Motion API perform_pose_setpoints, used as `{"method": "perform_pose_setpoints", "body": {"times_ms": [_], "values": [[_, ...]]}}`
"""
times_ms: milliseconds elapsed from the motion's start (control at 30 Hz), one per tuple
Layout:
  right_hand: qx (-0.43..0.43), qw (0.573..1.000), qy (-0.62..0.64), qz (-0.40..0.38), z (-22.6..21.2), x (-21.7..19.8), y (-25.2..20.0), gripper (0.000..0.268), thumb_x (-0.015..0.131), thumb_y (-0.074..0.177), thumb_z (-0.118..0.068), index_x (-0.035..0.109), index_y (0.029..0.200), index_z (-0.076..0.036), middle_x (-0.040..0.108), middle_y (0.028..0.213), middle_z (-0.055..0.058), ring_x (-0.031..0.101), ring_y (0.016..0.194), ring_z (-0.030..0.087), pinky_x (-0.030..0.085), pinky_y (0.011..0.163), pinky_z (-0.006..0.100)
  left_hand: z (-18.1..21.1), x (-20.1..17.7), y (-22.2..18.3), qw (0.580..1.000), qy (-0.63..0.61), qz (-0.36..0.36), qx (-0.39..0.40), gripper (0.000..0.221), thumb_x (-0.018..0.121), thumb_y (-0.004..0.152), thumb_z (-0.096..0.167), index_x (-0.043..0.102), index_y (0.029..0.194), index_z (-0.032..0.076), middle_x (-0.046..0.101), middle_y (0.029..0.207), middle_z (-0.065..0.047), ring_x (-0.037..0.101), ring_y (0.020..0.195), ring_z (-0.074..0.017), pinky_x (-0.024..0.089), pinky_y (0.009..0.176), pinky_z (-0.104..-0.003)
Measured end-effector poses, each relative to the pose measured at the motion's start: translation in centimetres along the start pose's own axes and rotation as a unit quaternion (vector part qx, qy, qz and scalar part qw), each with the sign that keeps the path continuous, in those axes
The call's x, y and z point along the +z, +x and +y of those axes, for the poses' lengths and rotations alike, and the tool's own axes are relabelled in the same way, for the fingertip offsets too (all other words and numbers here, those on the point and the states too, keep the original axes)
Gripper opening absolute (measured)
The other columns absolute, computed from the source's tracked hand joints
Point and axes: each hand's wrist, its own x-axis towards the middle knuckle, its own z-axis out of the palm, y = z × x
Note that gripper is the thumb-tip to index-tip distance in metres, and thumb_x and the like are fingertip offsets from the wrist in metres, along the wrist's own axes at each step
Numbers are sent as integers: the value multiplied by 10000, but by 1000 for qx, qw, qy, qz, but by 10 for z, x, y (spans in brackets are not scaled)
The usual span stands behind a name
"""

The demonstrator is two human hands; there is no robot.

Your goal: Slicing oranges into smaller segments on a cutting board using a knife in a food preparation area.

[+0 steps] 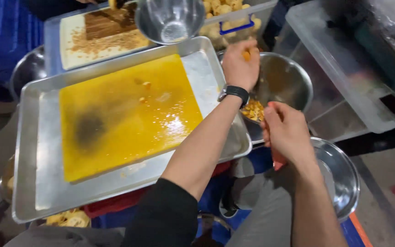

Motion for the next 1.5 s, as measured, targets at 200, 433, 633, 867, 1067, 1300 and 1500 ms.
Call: {"method": "perform_pose_setpoints", "body": {"times_ms": [200, 433, 633, 867, 1067, 1300, 1500], "values": [[68, 956, -283, 24, 57, -30, 68, 372, 475, 1042, -264, 711, 1235, -49, 705, 1216, 211, 640, 1108, 424, 463, 941, 540, -28, 38, -30, 952, 103, -244, -150, 279, 678, 921, 199, 778, 1173, 138, 706, 1233, -179, 689, 1114, -360, 528, 1000, -464], [86, 958, -274, -20, 70, -32, 82, 333, 534, 1043, -253, 732, 1206, -40, 709, 1212, 207, 655, 1099, 385, 471, 945, 489, -53, -29, 23, 954, 127, -269, -41, 211, 688, 882, 198, 797, 1048, 126, 800, 1063, -69, 728, 987, -281, 533, 950, -425], [122, 979, -155, 52, 29, -21, 62, 430, 524, 956, -179, 635, 1370, -143, 712, 769, 107, 672, 649, 225, 519, 704, 407, -164, -190, 95, 946, 226, -219, 74, 188, 661, 905, 188, 768, 1049, 131, 746, 1089, -135, 647, 1074, -361, 462, 953, -465], [-117, 993, -13, 17, 21, 15, 60, 313, 502, 1092, -202, 537, 1318, 12, 708, 1090, 211, 711, 744, 272, 558, 566, 367, -108, -307, 62, 865, 323, -354, -148, 167, 535, 935, 17, 629, 906, 152, 613, 933, -60, 599, 956, -289, 457, 865, -437], [-218, 939, -234, -124, 0, 108, 61, 350, 561, 1013, -282, 680, 1306, -133, 717, 1166, 211, 679, 1090, 445, 553, 910, 568, -85, -345, 27, 884, 264, -354, -151, 384, 669, 899, -22, 713, 1254, 120, 662, 1198, -115, 670, 1119, -308, 562, 994, -419], [-183, 902, -309, -239, -14, 149, 36, 385, 475, 1035, -263, 691, 1321, -122, 736, 1132, 215, 699, 1106, 422, 572, 909, 541, -102, -340, 9, 933, 189, -207, -225, 438, 812, 853, -16, 705, 1262, 99, 586, 1068, -119, 722, 1044, -301, 641, 911, -395], [-124, 908, -282, -284, -34, 143, 9, 373, 527, 1064, -216, 651, 1374, -50, 719, 1129, 235, 752, 978, 379, 621, 843, 468, -125, -332, -1, 936, 248, -139, -209, 304, 884, 842, 99, 782, 1121, 168, 695, 977, -65, 741, 921, -201, 644, 833, -304]]}}
